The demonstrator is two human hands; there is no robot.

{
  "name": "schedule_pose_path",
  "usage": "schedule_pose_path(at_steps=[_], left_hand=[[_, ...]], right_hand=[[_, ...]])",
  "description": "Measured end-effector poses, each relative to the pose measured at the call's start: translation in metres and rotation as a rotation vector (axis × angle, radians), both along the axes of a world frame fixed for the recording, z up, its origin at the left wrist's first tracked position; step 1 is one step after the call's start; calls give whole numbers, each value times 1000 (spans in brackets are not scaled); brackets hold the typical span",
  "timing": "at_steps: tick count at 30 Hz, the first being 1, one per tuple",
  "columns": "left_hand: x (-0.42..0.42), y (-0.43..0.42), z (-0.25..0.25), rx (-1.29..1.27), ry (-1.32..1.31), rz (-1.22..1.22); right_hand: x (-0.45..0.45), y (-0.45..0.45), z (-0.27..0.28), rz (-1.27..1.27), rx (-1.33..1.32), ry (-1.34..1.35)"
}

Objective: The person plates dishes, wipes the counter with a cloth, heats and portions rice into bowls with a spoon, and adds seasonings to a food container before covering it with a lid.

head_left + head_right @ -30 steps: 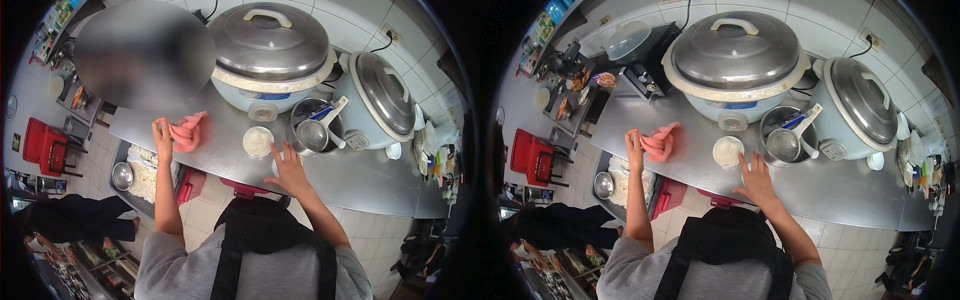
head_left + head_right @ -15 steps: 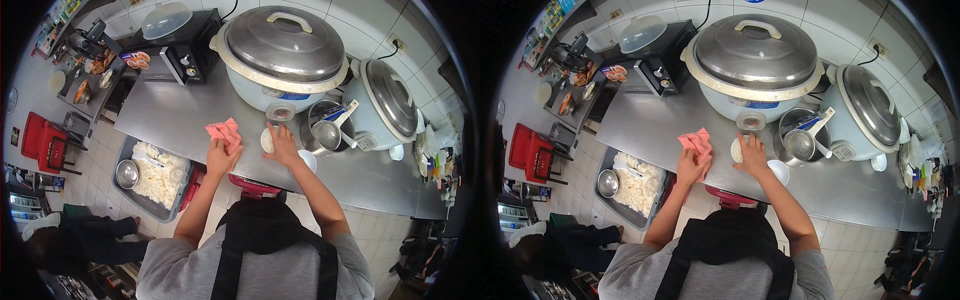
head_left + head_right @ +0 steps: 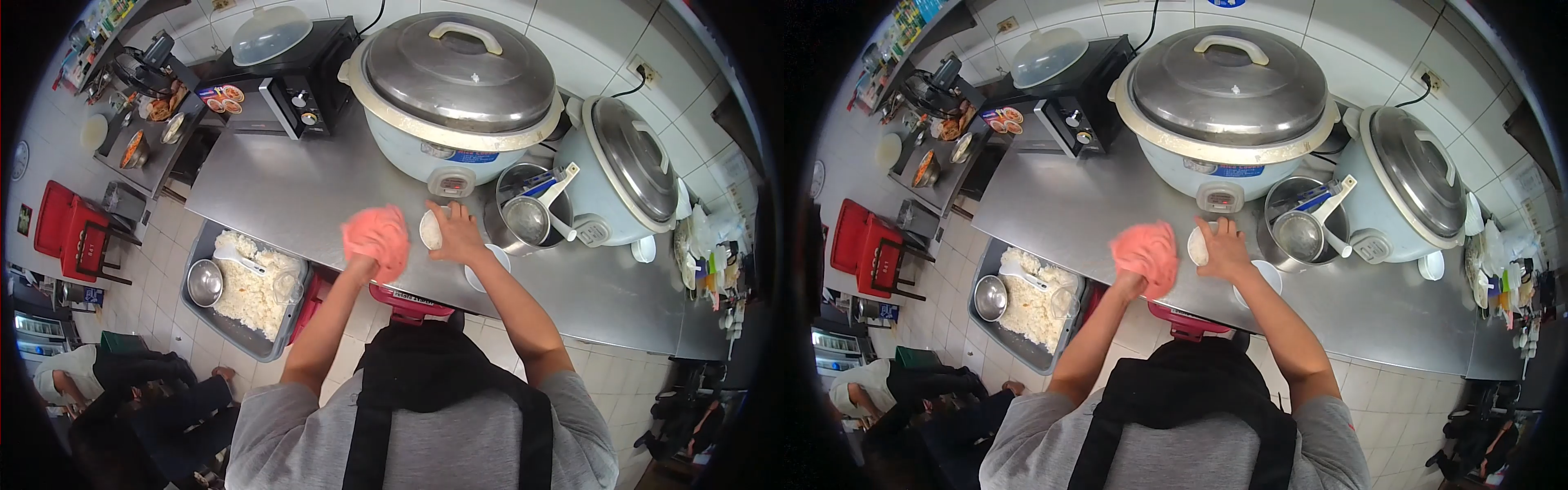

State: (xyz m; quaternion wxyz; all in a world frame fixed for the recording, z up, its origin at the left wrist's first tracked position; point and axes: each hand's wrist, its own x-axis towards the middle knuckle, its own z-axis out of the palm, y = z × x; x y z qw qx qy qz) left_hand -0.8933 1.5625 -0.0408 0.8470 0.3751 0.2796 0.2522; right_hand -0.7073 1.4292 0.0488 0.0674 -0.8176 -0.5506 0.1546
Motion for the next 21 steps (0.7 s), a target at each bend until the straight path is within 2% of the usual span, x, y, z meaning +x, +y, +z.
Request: schedule_pose_path(at_steps=[2, 5, 8, 10, 12, 14, 18, 21], left_hand=[[4, -18, 1, -55, 203, -150], [3, -34, 21, 89, -98, -252], [0, -33, -13, 148, -62, -287], [15, -54, -9, 166, -257, -112], [19, -68, 17, -31, -414, -33], [15, -74, 44, -443, -522, -53], [5, -72, 44, -136, -491, 67], [0, -75, 42, -84, -462, 110]], right_hand=[[-3, -4, 1, -18, 17, 24], [-8, -10, 6, -52, 70, 63], [-17, -20, 31, -70, 133, 160], [-28, -23, 53, -46, 201, 238], [-40, -22, 66, 1, 295, 310], [-49, -16, 69, 43, 286, 302], [-60, -15, 67, 61, 312, 291], [-54, -36, 59, 80, 485, 309]])
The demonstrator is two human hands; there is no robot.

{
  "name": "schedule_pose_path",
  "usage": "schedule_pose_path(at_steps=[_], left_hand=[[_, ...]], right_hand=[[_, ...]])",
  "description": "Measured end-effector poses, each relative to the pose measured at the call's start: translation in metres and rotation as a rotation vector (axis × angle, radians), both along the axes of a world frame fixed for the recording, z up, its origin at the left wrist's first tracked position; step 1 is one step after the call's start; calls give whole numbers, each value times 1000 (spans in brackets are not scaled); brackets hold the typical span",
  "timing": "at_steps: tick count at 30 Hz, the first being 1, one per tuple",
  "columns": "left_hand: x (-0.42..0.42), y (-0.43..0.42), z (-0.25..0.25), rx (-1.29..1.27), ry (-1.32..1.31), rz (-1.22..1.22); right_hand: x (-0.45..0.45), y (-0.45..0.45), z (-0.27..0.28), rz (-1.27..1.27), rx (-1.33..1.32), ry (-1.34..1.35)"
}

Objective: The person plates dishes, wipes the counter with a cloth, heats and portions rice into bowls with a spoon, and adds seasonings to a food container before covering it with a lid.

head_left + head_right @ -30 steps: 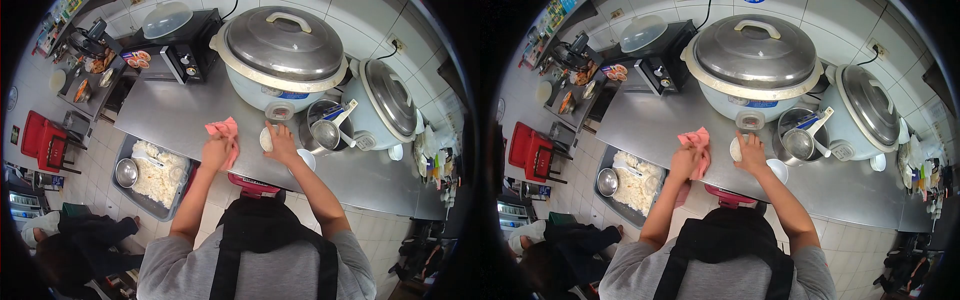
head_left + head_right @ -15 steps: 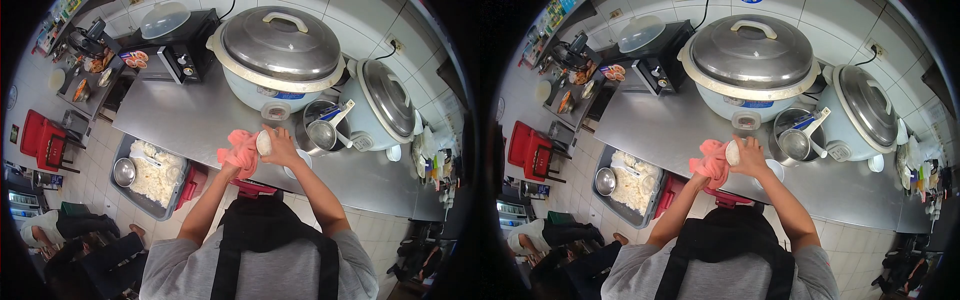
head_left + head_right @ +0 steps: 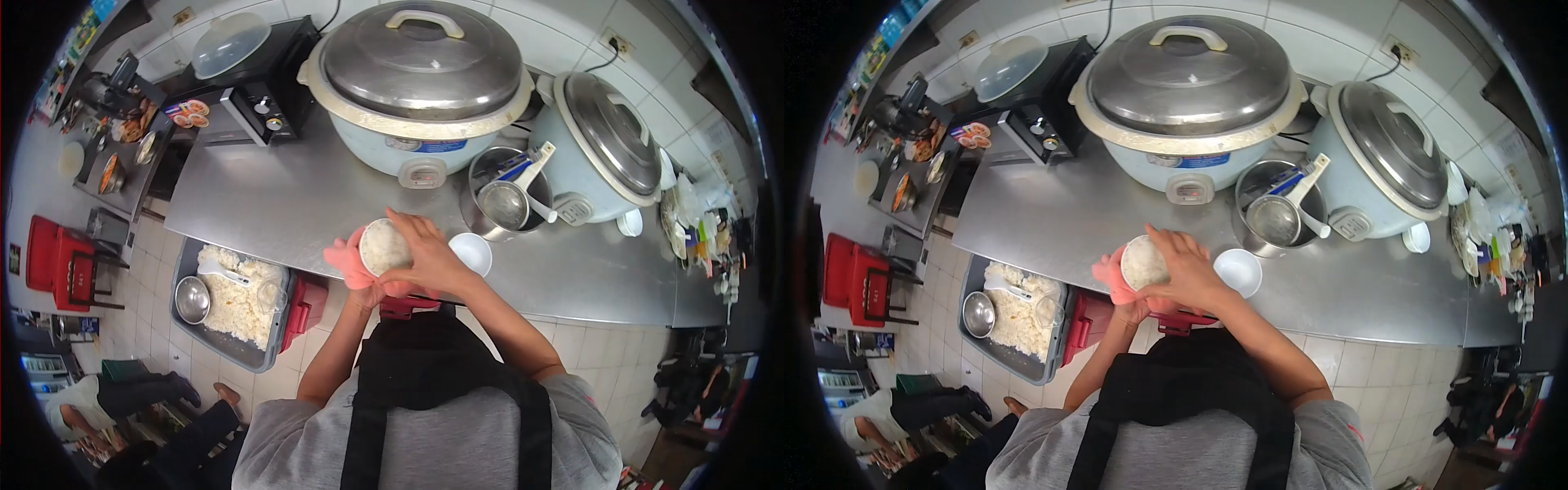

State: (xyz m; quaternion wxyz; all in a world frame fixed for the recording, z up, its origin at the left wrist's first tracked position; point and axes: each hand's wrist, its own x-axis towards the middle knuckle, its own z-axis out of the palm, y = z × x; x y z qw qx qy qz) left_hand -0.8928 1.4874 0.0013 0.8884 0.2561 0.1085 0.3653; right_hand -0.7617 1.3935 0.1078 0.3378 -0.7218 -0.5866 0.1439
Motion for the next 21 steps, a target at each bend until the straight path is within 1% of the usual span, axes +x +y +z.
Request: schedule_pose_path(at_steps=[1, 3, 4, 5, 7, 9, 10, 13, 16, 19, 21], left_hand=[[0, -2, 3, -20, -4, -3], [-3, -4, 24, -161, -48, -57], [0, 2, 22, -53, 39, -84], [1, 4, 29, -99, -24, -172], [0, 4, 51, -186, -143, -347], [2, 3, 31, -100, -25, -290], [2, 2, 31, -59, 33, -257], [3, -2, 35, -325, -51, -296], [2, -2, 25, -314, -186, -287], [3, 9, 19, -271, 8, -320], [2, 11, 16, -214, 39, -310]], right_hand=[[6, -14, 2, -71, -31, 23], [27, -55, 7, -206, -91, 73], [37, -75, -3, -416, -188, 114], [47, -94, -21, -623, -287, 155], [58, -131, -69, -768, -294, -108], [61, -134, -102, -788, -228, 515], [59, -134, -111, -776, -189, 826], [56, -129, -130, -782, 6, 786], [52, -124, -123, -754, 32, 783], [50, -118, -103, -738, 156, 1092], [45, -113, -98, -666, 196, 1180]])
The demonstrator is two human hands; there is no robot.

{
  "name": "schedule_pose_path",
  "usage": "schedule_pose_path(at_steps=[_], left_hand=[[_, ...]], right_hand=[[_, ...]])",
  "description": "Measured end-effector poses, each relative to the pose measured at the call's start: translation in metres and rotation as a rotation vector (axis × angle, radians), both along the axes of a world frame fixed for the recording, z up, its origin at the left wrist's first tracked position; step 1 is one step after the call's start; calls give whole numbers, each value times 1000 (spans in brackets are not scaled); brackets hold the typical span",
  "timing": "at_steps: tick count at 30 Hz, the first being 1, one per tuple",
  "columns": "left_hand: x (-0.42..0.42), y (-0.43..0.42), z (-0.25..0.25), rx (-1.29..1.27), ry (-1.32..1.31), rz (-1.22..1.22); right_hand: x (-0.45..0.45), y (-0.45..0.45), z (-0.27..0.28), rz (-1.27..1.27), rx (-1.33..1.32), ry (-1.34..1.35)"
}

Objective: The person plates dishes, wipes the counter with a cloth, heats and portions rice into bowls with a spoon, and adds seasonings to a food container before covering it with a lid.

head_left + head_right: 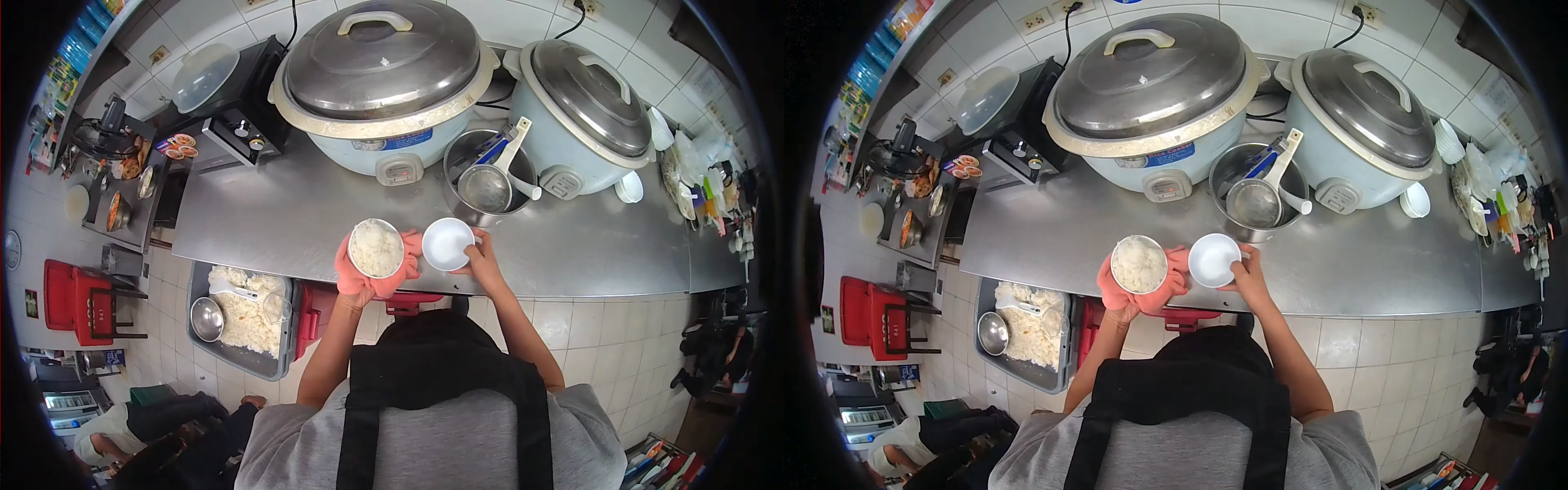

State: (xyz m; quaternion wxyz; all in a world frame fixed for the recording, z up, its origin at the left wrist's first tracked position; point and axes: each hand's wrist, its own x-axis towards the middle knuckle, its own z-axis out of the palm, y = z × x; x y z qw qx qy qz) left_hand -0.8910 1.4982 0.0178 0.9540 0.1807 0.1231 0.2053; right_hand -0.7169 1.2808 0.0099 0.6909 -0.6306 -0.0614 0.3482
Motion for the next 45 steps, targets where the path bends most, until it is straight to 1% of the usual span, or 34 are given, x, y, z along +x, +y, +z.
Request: schedule_pose_path(at_steps=[1, 4, 7, 10, 13, 16, 19, 21, 22, 24, 26, 28, 31, 34, 36, 37, 38, 39, 40, 42, 43, 44, 45], left_hand=[[-1, 0, -2, 31, 11, 4], [4, -9, -6, 109, 226, 163], [10, -11, 4, 208, 316, 126], [19, -4, 13, 166, 350, 111], [30, -7, 25, 504, 483, 136], [36, -6, 40, 1118, 643, 88], [34, 8, 10, 1650, 620, 110], [33, 15, -19, 1808, 802, -148], [33, 15, -24, 1878, 892, -284], [35, 10, -36, 1806, 692, -127], [43, 5, -50, 1788, 581, -79], [55, 2, -55, 1837, 554, -135], [52, 2, -42, 1817, 544, -133], [62, 5, -6, 1591, 543, -59], [69, 8, 14, 1437, 542, -12], [67, 11, 16, 1277, 560, -12], [66, 13, 18, 1115, 574, 2], [59, 16, 18, 872, 597, -6], [56, 16, 16, 752, 531, 32], [50, 16, 13, 511, 392, 109], [46, 22, 3, 445, 280, 141], [42, 27, -7, 377, 171, 174], [39, 33, -12, 321, 183, 171]], right_hand=[[-2, 3, 1, 19, 46, 28], [-4, 10, 5, 162, 164, 89], [-11, 18, 24, 163, 83, -6], [-20, 26, 28, 149, 74, -172], [-21, 34, 18, 169, 11, -228], [-29, 41, 8, 169, 76, -117], [-33, 44, 0, 140, 115, 69], [-30, 42, -3, 190, 108, 76], [-28, 40, -5, 213, 105, 80], [-27, 38, -9, 218, 112, 93], [-26, 35, -17, 208, 162, 141], [-25, 32, -21, 180, 254, 220], [-22, 28, -21, 154, 257, 239], [-16, 22, -18, 77, 113, 227], [-8, 18, -26, 68, 24, 73], [-4, 15, -30, 67, -23, -4], [0, 11, -33, 137, -111, -58], [4, 8, -37, 208, -199, -113], [7, 6, -37, 280, -287, -169], [6, -2, 1, 286, -441, -722], [5, -7, 29, 287, -512, -1001], [10, -10, 54, 190, -595, -981], [22, -10, 79, 91, -673, -961]])
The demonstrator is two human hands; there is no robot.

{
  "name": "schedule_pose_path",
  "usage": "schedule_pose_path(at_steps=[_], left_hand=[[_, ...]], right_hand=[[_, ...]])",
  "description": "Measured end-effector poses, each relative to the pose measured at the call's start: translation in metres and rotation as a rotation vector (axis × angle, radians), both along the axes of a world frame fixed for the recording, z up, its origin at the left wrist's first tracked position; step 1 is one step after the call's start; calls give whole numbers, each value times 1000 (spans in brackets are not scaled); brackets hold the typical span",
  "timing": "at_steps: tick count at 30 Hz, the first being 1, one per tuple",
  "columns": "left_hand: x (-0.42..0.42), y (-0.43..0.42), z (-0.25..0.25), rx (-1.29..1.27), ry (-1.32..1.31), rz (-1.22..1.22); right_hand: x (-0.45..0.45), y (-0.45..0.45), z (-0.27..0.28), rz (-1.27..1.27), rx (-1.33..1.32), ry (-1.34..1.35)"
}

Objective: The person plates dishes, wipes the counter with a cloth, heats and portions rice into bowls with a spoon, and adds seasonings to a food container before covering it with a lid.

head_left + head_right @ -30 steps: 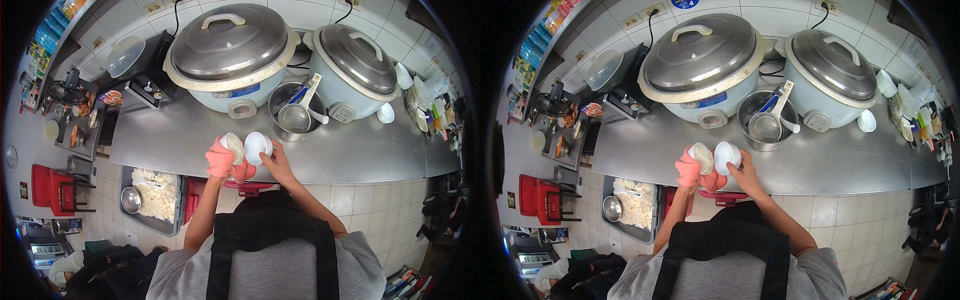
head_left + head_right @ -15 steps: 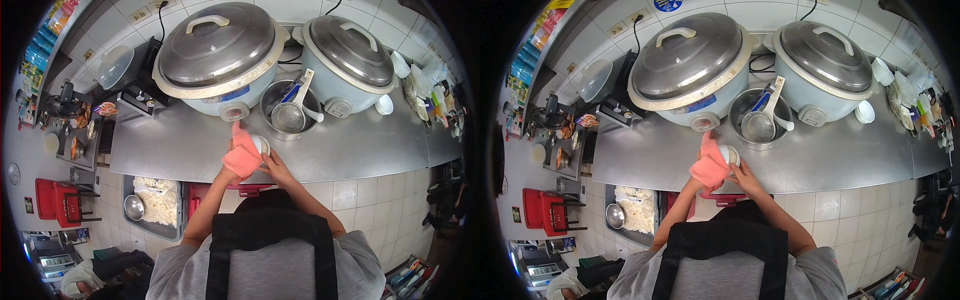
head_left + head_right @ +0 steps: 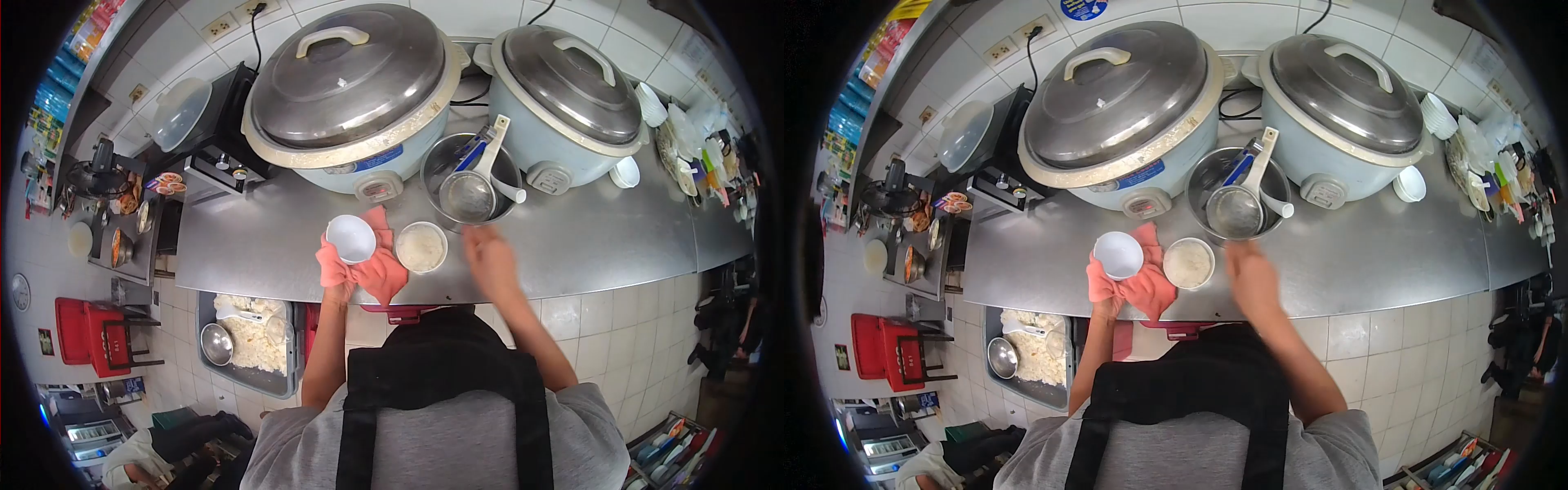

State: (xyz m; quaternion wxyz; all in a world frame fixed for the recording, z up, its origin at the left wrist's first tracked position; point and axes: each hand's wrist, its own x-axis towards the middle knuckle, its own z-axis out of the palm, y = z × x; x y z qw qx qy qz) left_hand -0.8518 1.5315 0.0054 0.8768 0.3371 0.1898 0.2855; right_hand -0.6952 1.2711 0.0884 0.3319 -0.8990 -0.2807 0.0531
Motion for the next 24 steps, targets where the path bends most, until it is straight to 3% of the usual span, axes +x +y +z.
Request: schedule_pose_path(at_steps=[2, 4, 5, 7, 9, 11, 14, 17, 20, 24], left_hand=[[-3, 14, -8, -107, 5, 14], [-6, 23, -17, -126, -10, 51], [-6, 29, -23, -135, -19, 67], [-1, 47, -35, -158, 338, 233], [5, 61, -32, 125, 822, 239], [7, 71, -19, 744, 1399, 60], [7, 93, -30, 1453, 1720, -24], [15, 108, -20, 1256, 1770, 46], [26, 104, 0, 1160, 1707, 315], [10, 108, -12, 1162, 1583, 260]], right_hand=[[31, 0, 42, -95, 2, -345], [69, 0, 45, -97, -200, -683], [81, -1, 42, -81, -297, -650], [99, 0, 27, -55, -493, -577], [112, 6, 14, -22, -544, -580], [117, 10, 5, 11, -598, -583], [116, 13, 8, 24, -671, -596], [96, 14, 45, -28, -706, -634], [82, 2, 68, -64, -706, -631], [64, -26, 86, -73, -554, -407]])
